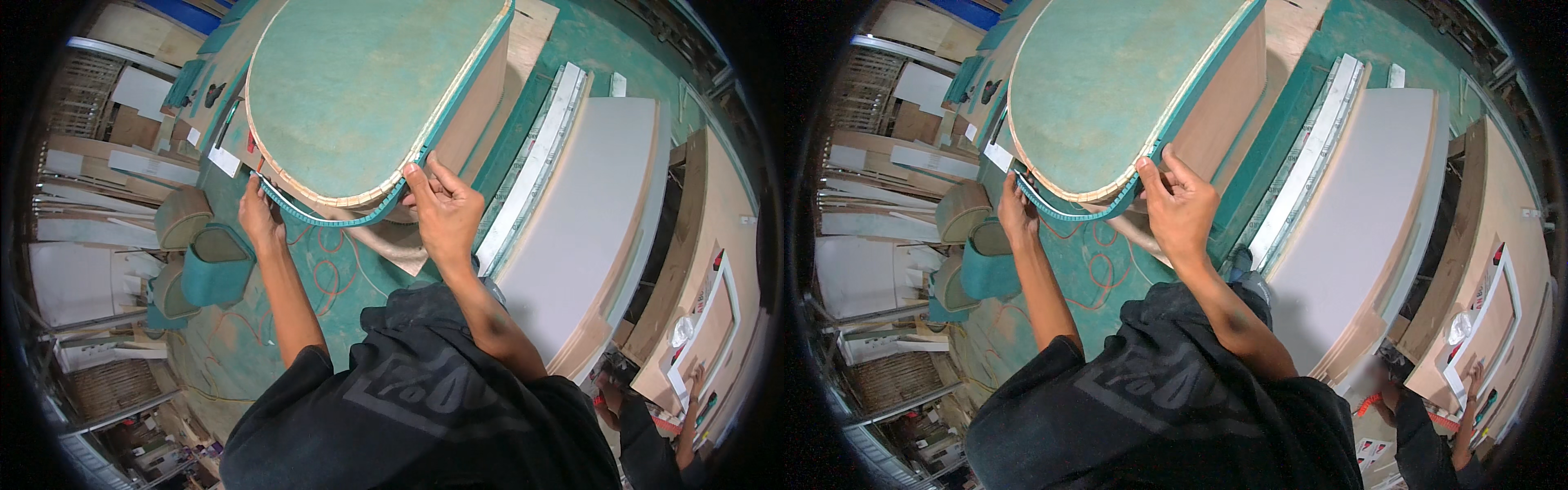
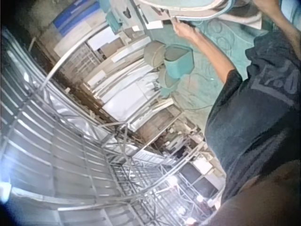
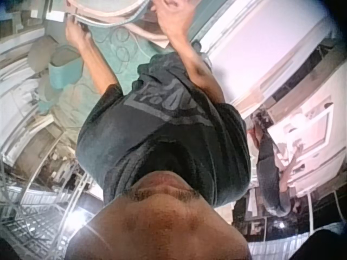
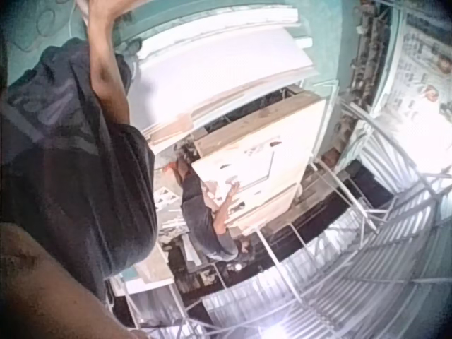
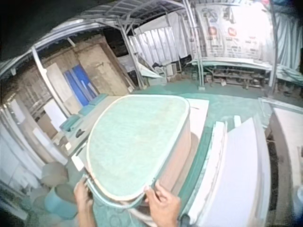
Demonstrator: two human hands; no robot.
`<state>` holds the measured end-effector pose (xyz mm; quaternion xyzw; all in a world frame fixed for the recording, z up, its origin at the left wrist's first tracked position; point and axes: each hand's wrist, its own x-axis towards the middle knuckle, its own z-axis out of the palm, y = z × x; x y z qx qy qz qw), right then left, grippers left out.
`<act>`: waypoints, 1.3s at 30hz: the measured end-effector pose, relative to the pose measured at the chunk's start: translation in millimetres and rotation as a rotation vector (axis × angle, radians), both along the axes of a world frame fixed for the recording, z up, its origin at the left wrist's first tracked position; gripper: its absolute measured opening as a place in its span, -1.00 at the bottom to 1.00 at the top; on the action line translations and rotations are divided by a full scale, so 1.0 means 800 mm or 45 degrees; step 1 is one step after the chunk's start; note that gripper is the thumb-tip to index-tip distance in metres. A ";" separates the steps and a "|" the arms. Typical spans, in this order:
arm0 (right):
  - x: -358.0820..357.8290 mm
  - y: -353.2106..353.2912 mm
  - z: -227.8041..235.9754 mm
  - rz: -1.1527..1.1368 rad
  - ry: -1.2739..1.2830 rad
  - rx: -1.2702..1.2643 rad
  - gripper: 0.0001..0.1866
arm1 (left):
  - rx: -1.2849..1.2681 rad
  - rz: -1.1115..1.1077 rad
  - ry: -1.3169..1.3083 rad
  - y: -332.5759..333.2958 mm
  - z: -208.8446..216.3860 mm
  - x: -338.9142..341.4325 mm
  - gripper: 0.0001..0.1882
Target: The person assembles a curved wooden furniture piece using a pneumatic nail gun, applying a flexible wooden trim along the edge, and wiping the surface with a cloth.
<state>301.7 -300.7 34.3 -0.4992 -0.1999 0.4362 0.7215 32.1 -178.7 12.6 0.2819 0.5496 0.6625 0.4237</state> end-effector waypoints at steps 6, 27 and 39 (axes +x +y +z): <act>-0.005 0.002 -0.005 -0.050 -0.029 0.028 -0.46 | 0.032 -0.059 0.009 0.019 0.004 -0.004 -0.77; -0.008 0.004 0.004 -0.078 -0.200 -0.051 -0.49 | 0.162 -0.018 -0.058 0.047 0.001 0.026 -0.72; 0.000 0.005 0.002 0.014 -0.326 -0.059 -0.57 | 0.098 0.000 -0.043 0.048 0.005 0.026 -0.77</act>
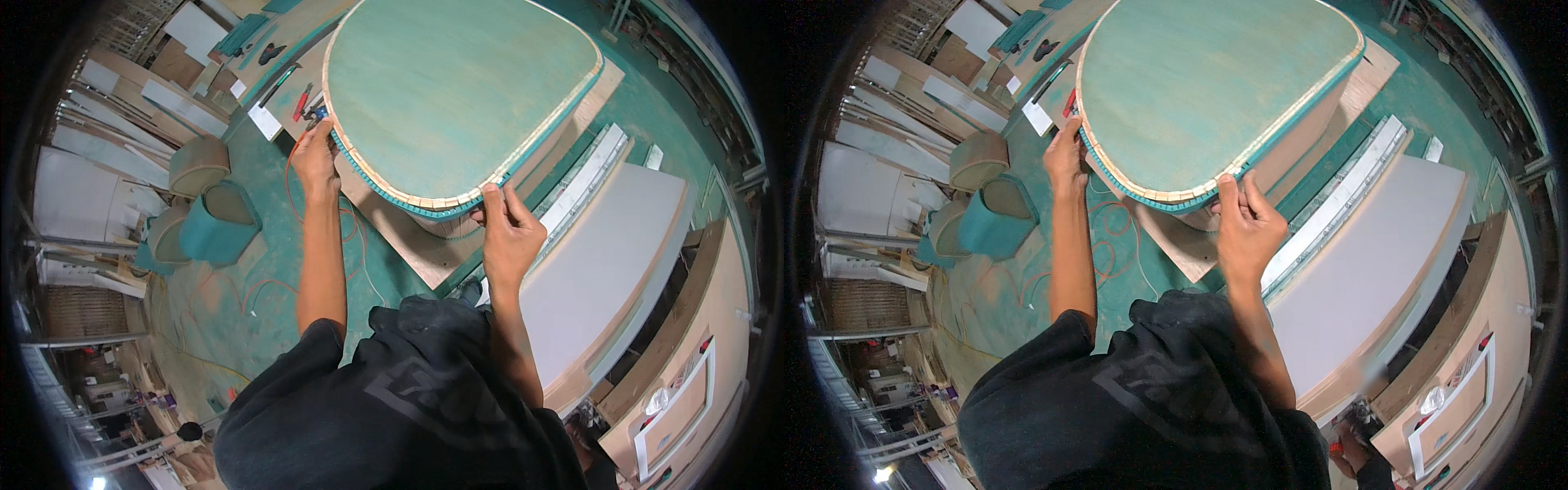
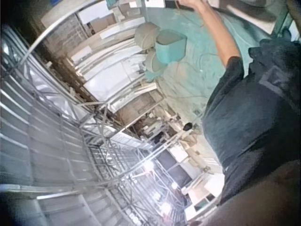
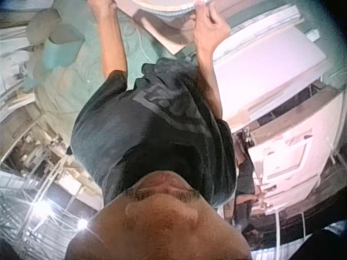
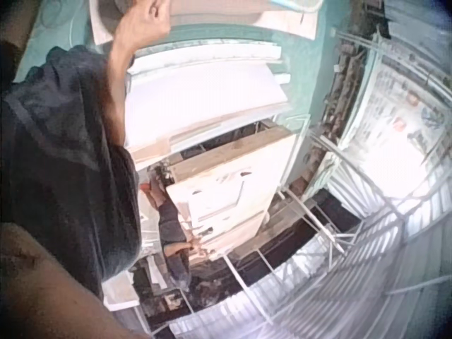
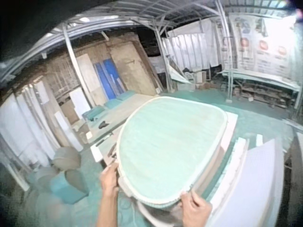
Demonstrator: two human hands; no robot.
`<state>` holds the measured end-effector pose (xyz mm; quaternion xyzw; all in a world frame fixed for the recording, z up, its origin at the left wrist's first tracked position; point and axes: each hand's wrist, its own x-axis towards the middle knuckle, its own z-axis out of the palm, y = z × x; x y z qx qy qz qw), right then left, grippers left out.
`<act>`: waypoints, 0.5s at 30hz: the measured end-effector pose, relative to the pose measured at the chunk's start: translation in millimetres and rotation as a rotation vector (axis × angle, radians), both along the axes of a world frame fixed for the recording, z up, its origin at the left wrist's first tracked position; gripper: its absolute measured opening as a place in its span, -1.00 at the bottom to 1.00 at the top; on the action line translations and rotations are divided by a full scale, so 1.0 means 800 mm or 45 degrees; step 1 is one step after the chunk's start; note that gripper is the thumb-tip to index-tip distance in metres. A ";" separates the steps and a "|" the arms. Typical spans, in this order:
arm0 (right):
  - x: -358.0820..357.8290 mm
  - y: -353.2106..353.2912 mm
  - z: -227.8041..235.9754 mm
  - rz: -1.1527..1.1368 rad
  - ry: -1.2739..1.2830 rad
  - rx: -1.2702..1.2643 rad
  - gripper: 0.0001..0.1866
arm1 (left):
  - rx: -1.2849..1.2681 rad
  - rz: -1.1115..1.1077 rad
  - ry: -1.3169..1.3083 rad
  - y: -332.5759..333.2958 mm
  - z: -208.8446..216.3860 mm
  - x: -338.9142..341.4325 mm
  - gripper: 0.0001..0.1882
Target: The person assembles a curved wooden furniture piece using a pneumatic nail gun, applying a flexible wooden trim along the edge, and wiping the surface with a cloth.
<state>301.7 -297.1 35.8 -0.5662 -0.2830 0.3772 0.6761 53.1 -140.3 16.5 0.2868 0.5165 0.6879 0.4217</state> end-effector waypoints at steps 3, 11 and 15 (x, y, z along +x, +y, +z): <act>0.000 0.001 -0.002 0.004 -0.004 -0.002 -0.57 | -0.018 0.027 0.008 -0.003 0.003 0.001 -0.75; 0.000 -0.001 0.003 0.008 0.003 -0.025 -0.62 | -0.041 0.020 0.023 -0.004 0.006 0.002 -0.70; -0.003 -0.001 0.003 -0.006 -0.002 -0.021 -0.63 | -0.033 0.044 0.020 -0.004 0.004 0.003 -0.68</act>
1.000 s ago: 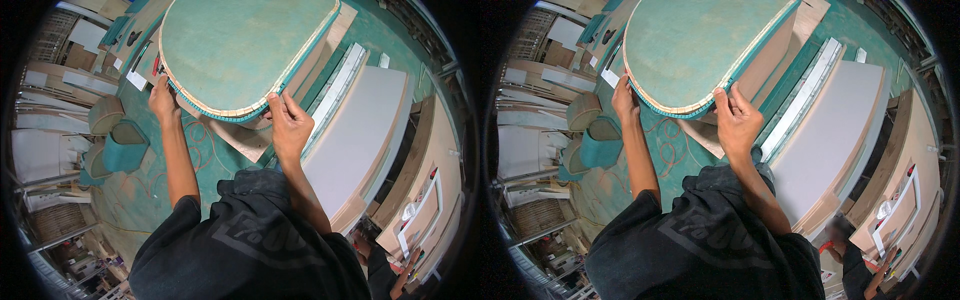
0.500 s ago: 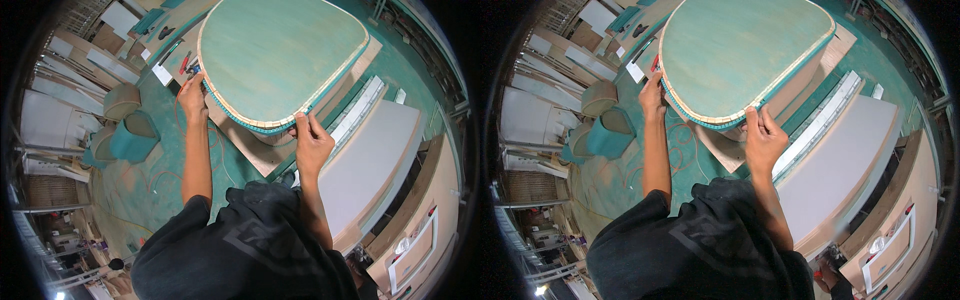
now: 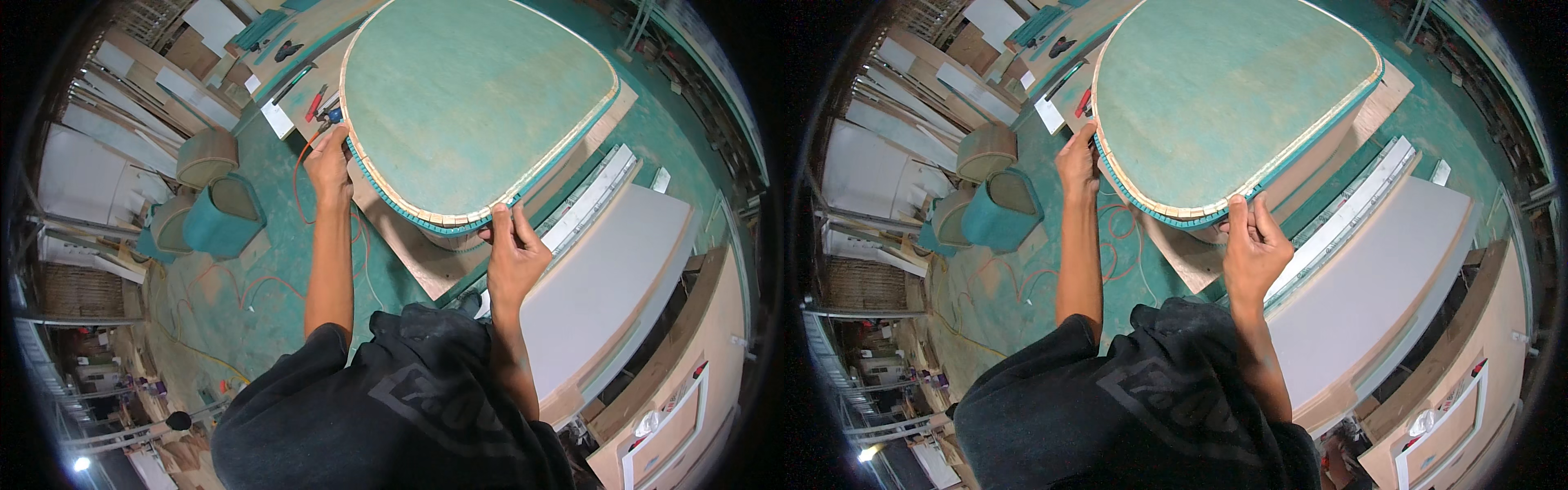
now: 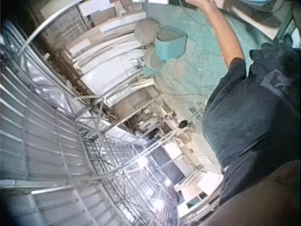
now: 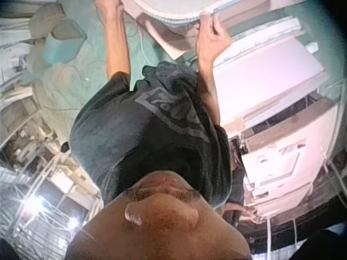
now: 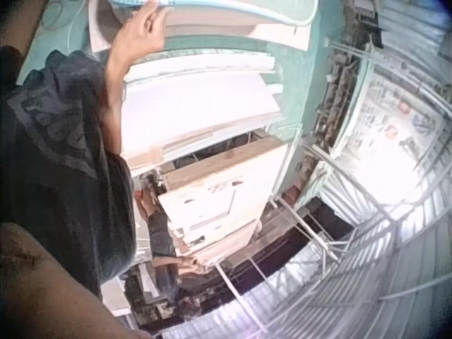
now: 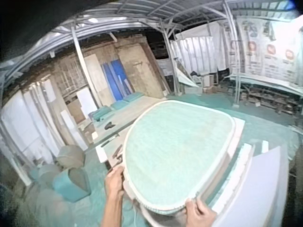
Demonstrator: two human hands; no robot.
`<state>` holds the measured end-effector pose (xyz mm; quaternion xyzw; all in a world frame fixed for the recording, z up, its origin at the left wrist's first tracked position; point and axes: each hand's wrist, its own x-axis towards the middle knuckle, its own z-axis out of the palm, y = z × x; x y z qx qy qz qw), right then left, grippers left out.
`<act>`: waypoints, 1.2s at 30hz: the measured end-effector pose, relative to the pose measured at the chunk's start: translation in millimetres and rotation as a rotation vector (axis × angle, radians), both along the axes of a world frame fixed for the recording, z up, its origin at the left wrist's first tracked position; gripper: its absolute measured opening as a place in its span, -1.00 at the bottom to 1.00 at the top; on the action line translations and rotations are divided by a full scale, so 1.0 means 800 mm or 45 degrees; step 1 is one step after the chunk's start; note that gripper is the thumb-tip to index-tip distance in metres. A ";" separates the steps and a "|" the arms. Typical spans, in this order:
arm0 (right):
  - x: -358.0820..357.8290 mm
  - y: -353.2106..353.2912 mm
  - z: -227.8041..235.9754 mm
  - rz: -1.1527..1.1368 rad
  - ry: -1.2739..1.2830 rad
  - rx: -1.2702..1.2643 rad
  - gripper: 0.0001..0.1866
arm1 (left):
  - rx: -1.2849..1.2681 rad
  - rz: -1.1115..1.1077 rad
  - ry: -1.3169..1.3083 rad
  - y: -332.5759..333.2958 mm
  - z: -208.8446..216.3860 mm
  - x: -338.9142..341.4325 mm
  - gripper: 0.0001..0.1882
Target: The person assembles a curved wooden furniture piece using a pneumatic nail gun, applying a flexible wooden trim along the edge, and wiping the surface with a cloth.
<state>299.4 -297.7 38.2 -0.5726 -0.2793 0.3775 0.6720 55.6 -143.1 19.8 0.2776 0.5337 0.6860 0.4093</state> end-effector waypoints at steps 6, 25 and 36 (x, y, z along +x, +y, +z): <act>-0.003 -0.001 0.004 0.001 -0.006 -0.066 -0.55 | 0.021 -0.024 -0.002 0.006 -0.011 -0.006 -0.76; -0.016 0.002 0.003 -0.159 -0.171 -0.160 -0.54 | -0.143 -0.011 -0.400 0.008 -0.096 -0.104 -0.56; -0.011 -0.006 0.003 -0.152 -0.287 -0.267 -0.50 | -0.608 -0.217 1.436 0.292 -0.292 -0.227 -0.40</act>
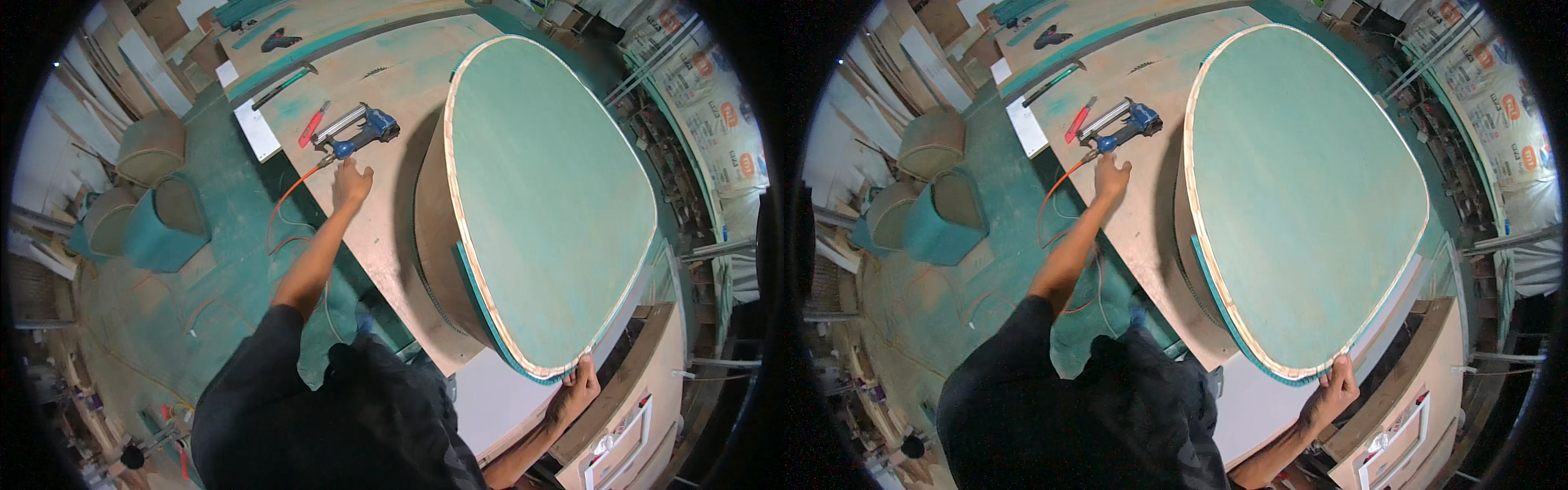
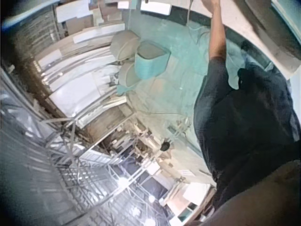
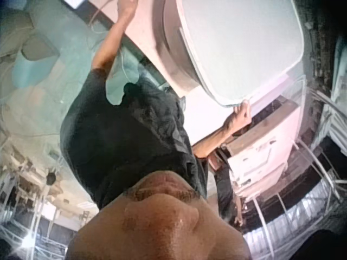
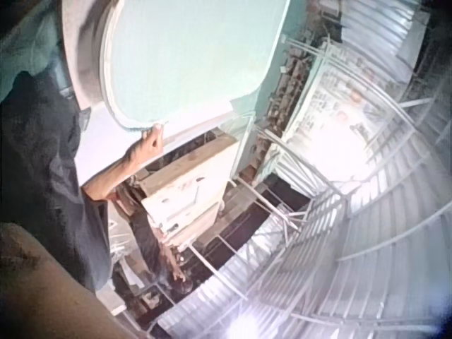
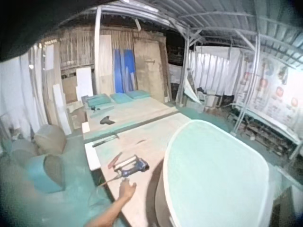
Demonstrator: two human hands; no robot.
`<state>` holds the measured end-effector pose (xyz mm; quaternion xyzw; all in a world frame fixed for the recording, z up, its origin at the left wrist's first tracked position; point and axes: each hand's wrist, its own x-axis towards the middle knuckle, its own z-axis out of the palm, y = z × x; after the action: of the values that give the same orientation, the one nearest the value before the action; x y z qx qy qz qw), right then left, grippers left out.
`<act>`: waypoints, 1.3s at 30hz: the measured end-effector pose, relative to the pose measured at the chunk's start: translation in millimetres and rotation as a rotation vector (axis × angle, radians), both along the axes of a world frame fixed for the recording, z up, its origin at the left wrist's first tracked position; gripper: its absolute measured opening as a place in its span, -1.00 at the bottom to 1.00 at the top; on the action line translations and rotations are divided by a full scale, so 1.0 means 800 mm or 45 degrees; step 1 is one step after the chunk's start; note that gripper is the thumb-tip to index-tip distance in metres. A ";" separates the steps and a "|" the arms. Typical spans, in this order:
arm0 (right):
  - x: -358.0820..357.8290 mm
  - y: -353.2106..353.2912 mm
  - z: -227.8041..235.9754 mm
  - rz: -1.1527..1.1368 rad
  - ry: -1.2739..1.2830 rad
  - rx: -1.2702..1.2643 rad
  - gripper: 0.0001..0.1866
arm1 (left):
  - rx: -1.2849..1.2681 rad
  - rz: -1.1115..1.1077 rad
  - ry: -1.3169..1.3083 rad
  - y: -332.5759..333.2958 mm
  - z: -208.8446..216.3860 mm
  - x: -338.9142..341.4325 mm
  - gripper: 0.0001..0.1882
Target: The person assembles a curved wooden furniture piece using a pneumatic nail gun, applying a flexible wooden trim along the edge, and wiping the surface with a cloth.
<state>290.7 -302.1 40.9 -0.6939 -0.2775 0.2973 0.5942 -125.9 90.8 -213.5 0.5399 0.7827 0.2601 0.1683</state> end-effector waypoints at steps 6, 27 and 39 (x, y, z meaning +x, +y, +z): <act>-0.016 -0.003 0.006 -0.072 -0.055 0.041 -0.60 | 0.122 -0.417 0.503 0.122 -0.051 -0.033 -0.29; -0.021 -0.002 0.005 -0.161 0.015 0.189 -0.70 | -0.058 -0.805 0.494 -0.069 -0.052 0.027 -0.25; -0.011 -0.003 0.014 -0.101 -0.210 0.203 -0.67 | 0.443 -0.586 0.706 -0.138 -0.004 0.016 -0.55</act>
<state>282.1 -304.9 52.3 -0.6771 -0.3203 0.1925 0.6340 -113.0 -19.3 -216.6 0.7713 0.6013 0.1885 -0.0895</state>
